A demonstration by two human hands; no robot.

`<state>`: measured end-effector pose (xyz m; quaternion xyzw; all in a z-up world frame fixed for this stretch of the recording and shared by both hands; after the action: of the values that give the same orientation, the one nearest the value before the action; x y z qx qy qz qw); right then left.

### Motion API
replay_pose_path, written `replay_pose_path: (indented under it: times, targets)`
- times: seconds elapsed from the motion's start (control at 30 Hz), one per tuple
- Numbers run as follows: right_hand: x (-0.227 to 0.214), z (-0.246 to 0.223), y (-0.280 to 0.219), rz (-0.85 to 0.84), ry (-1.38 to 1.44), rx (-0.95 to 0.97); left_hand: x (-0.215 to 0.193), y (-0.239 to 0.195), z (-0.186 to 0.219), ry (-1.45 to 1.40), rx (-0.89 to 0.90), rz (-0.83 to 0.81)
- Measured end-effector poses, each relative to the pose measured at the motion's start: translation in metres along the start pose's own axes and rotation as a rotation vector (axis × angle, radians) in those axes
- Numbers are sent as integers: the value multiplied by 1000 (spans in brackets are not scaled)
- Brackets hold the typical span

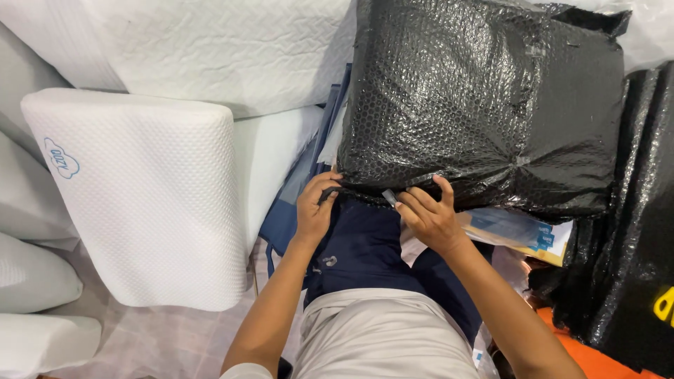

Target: Cutting tape on bubble-wrapped packages using scissors to unpack them

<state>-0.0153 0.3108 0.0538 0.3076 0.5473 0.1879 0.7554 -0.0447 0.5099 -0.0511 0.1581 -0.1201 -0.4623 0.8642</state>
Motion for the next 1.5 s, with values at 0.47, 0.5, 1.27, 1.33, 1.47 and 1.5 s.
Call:
replay_pose_path:
  times: [0.47, 0.5, 1.27, 1.33, 1.47, 1.5]
  targets:
    - [14, 26, -13, 15, 109, 135, 3, -12, 22, 368, 478, -292]
    - [14, 24, -11, 5, 93, 137, 4, -12, 20, 388, 504, -296]
    - [-1, 41, -25, 1, 201, 159, 0, 24, -50, -373, -142, 13]
    - [-2, 40, -22, 29, 156, 156, -2, 32, -43, -333, -90, -9]
    - [-3, 43, -12, 47, 167, 161, 0, 37, -47, -368, -154, 50]
    - [-4, 44, -14, 47, 176, 181, 1, 32, -58, -384, -192, 93]
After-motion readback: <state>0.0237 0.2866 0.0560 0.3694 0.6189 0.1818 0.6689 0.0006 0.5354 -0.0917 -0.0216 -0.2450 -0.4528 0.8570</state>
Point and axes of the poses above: each hand's wrist, its own y-axis towards the middle knuckle, its own x-axis out of the palm, z = x × y, the point moved 10 cm from there along y, towards the middle knuckle, and after that the axes turned 1 degree about z, right-handed, at the moved point
